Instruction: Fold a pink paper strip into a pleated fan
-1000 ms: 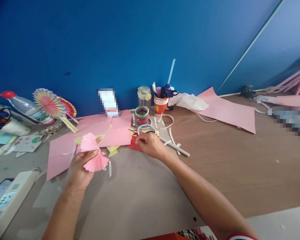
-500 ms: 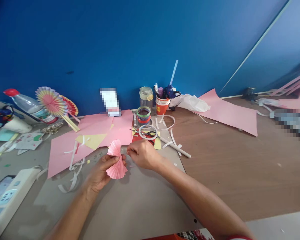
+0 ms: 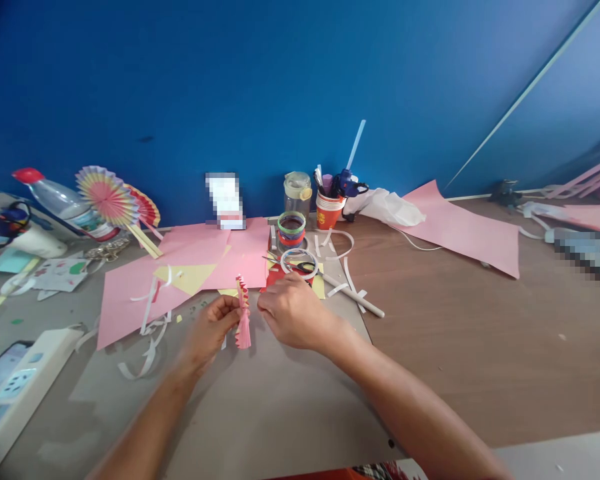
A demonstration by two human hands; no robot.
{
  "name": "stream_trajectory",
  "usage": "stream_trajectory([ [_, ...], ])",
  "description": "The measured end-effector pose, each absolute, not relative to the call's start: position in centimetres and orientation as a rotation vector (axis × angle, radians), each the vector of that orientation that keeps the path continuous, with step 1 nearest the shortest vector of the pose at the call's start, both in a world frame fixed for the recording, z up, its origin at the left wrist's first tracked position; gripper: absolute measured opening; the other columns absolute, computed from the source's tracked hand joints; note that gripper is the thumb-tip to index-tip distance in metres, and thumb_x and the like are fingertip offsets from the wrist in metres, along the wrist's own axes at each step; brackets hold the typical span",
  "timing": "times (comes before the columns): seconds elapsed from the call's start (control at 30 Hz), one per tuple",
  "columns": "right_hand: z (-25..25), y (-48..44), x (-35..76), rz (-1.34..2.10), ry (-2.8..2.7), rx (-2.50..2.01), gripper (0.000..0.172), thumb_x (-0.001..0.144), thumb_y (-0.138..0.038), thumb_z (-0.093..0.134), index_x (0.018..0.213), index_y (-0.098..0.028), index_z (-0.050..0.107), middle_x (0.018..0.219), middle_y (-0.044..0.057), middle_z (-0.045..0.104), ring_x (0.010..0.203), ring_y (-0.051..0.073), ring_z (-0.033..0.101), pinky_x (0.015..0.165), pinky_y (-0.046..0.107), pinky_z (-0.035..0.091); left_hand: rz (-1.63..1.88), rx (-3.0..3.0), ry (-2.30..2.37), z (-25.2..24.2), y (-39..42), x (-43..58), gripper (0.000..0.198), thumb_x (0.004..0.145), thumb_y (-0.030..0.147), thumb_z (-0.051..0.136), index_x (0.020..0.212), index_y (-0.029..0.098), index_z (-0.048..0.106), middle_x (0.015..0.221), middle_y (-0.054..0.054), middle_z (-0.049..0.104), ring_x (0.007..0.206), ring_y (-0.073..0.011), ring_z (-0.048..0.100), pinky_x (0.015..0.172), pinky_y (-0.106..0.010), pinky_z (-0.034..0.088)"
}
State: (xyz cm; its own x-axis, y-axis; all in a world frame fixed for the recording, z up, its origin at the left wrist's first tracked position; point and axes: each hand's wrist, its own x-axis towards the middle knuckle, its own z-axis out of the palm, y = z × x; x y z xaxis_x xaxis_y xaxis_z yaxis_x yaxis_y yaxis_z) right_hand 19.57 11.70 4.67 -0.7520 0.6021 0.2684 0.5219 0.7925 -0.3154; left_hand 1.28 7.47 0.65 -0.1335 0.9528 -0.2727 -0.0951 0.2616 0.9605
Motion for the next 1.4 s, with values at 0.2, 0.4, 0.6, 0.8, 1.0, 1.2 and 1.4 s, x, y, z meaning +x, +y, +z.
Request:
stream_trajectory([
  [0.2,5.3,11.4,19.7,0.201,-2.634,-0.875,0.017,0.083,-0.016,0.050,0.067,-0.015,0.058,0.064,0.002,0.058,0.063,0.014,0.045,0.067,0.030,0.026,1.051,0.828,1.338,1.0,7.1,1.3,0.021,0.068,0.030,0.069,0.075,0.018,0.053,0.063,0.003,0.060,0.063,-0.0150,0.065,0.057,-0.025,0.047],
  [0.4,5.9,10.7,19.8,0.099,-2.610,-0.855,0.019,0.085,-0.017,0.048,0.069,-0.016,0.058,0.063,0.002,0.054,0.063,0.014,0.041,0.069,0.030,0.026,0.973,0.879,1.323,1.7,6.8,1.6,0.017,0.071,0.026,0.062,0.077,0.019,0.047,0.059,0.003,0.061,0.052,-0.0133,0.061,0.051,-0.024,0.045],
  [0.6,7.5,9.6,20.6,0.036,-2.688,-0.733,0.018,0.084,-0.012,0.045,0.070,-0.017,0.056,0.066,0.002,0.051,0.065,0.015,0.037,0.072,0.031,0.026,0.961,1.059,1.415,0.6,6.9,1.3,0.007,0.075,0.024,0.053,0.076,0.020,0.047,0.047,0.007,0.050,0.040,-0.0088,0.045,0.043,-0.021,0.035],
  [0.8,8.0,9.5,20.8,-0.040,-2.696,-0.677,0.018,0.083,-0.009,0.044,0.071,-0.017,0.054,0.069,0.003,0.049,0.068,0.016,0.035,0.070,0.031,0.026,0.933,1.252,1.484,0.2,6.7,1.1,0.013,0.075,0.028,0.058,0.072,0.019,0.050,0.060,0.007,0.046,0.052,-0.0071,0.040,0.048,-0.018,0.033],
  [1.0,7.3,10.7,20.6,-0.035,-2.586,-0.745,0.023,0.083,-0.007,0.041,0.068,-0.016,0.056,0.068,0.003,0.047,0.066,0.016,0.035,0.066,0.030,0.025,0.785,1.235,1.424,1.8,6.4,1.4,0.008,0.072,0.025,0.059,0.074,0.018,0.055,0.063,0.004,0.050,0.055,-0.0090,0.043,0.051,-0.020,0.034],
  [1.2,6.6,12.1,20.6,0.197,-2.491,-0.761,0.020,0.085,-0.010,0.044,0.078,-0.016,0.061,0.072,0.004,0.054,0.070,0.016,0.045,0.069,0.031,0.032,0.778,1.223,1.226,2.0,6.1,1.4,0.009,0.070,0.022,0.064,0.076,0.018,0.059,0.066,0.003,0.053,0.057,-0.0094,0.044,0.052,-0.020,0.035],
  [1.4,4.2,14.4,20.8,1.153,-2.206,-0.924,0.010,0.082,-0.020,0.054,0.078,-0.016,0.062,0.067,0.000,0.058,0.061,0.011,0.050,0.058,0.024,0.039,0.776,1.108,0.968,2.1,5.4,0.8,0.014,0.074,0.028,0.068,0.079,0.017,0.061,0.075,0.000,0.056,0.061,-0.0093,0.048,0.055,-0.021,0.039],
])
